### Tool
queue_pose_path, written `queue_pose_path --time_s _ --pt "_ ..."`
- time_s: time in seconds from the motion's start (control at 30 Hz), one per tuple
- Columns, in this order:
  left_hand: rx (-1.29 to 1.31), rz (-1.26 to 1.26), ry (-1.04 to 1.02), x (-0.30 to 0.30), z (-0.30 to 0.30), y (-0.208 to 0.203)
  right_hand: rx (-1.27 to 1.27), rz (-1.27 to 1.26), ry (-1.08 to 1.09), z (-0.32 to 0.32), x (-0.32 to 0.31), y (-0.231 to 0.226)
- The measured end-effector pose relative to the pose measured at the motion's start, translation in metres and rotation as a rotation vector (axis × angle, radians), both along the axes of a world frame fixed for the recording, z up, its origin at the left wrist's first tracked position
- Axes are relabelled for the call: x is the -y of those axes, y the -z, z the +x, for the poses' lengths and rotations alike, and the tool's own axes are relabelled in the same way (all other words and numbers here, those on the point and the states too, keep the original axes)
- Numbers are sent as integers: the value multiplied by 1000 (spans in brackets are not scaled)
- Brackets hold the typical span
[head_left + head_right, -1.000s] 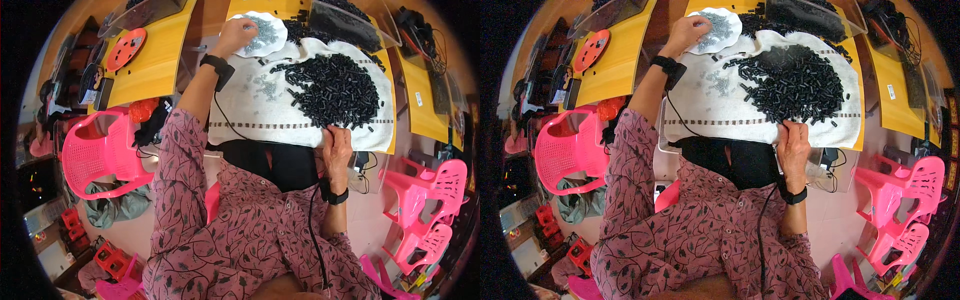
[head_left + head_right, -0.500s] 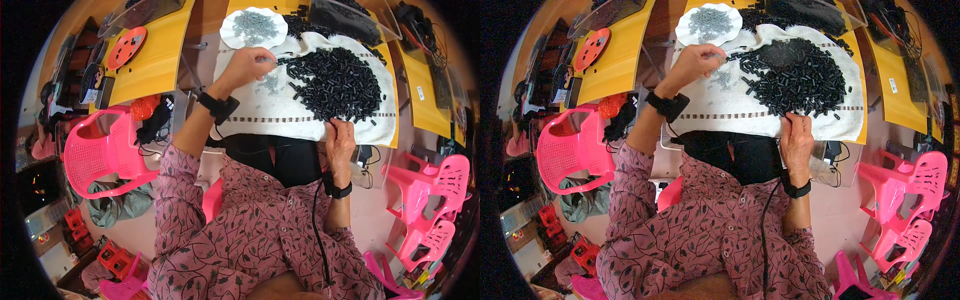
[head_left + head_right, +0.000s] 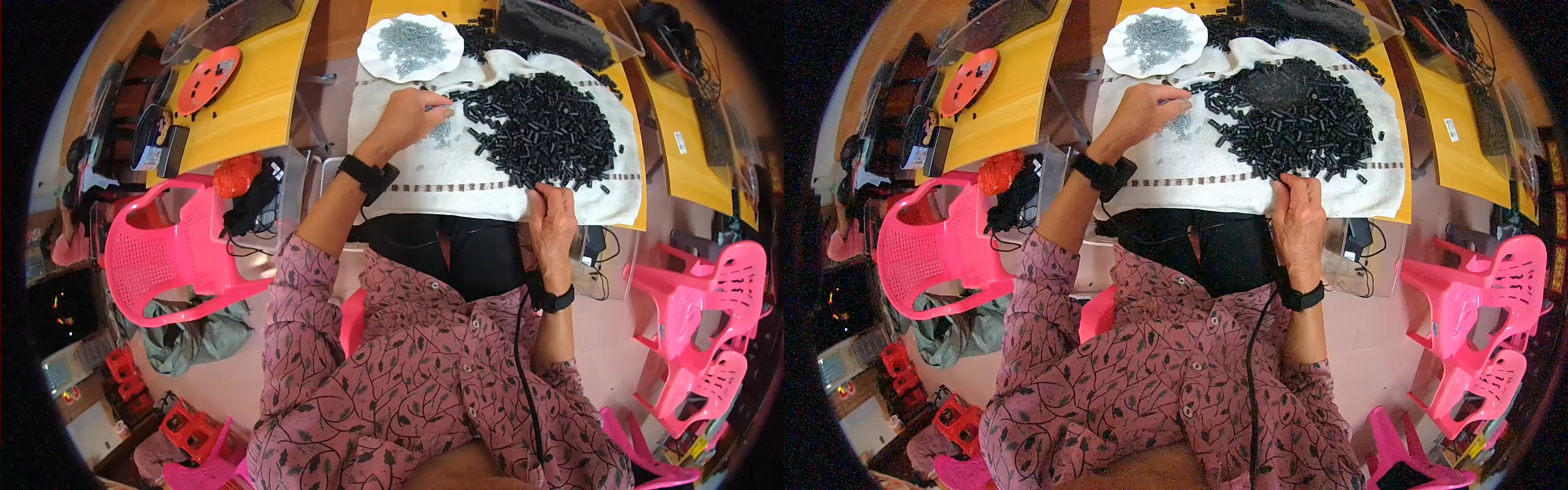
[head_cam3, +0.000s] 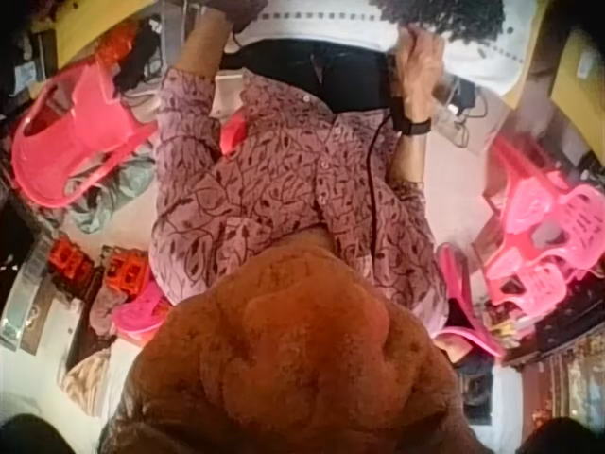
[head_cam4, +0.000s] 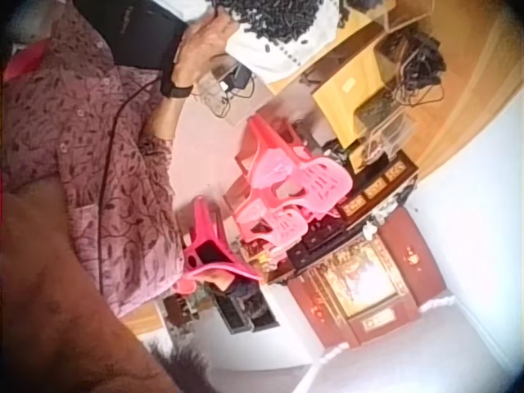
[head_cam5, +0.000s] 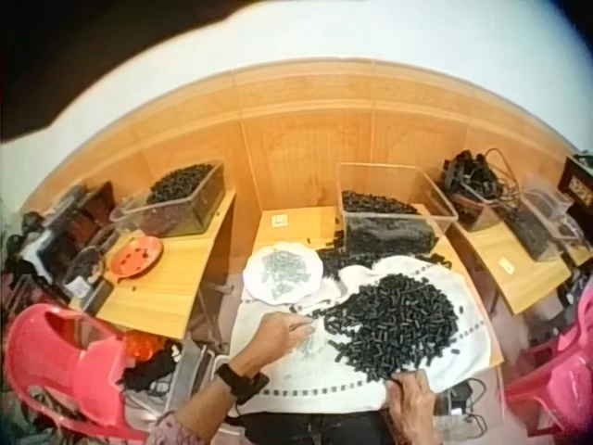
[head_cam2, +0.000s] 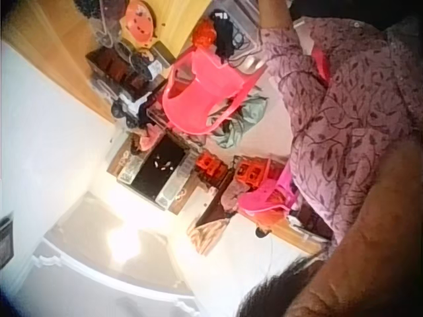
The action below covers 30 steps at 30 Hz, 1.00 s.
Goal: Sorting and inspecting small black and silver components on a white cloth.
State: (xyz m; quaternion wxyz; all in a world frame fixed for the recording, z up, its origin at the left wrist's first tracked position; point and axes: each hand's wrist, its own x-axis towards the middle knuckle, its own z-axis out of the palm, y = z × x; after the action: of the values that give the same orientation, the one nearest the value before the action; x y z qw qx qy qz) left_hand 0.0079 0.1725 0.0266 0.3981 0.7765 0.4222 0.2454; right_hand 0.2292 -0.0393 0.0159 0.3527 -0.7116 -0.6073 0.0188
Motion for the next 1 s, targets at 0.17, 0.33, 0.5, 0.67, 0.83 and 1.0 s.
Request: queue_pose_path --time_s 0.17,0.33,0.5,0.67,0.83,1.0 --pt "1 109 2 7 -3 1 -17 -9 10 0 1 2" --pt "-31 -61 4 20 -2 -13 -12 36 4 1 0 6" --pt "-47 105 118 25 -5 -3 -17 62 -3 -1 0 7" --pt "-42 35 117 35 -4 -5 15 96 7 2 0 13" --pt "-42 46 149 38 -7 -4 30 114 16 3 0 14" --pt "-88 122 101 40 -15 -3 47 127 24 3 0 16"
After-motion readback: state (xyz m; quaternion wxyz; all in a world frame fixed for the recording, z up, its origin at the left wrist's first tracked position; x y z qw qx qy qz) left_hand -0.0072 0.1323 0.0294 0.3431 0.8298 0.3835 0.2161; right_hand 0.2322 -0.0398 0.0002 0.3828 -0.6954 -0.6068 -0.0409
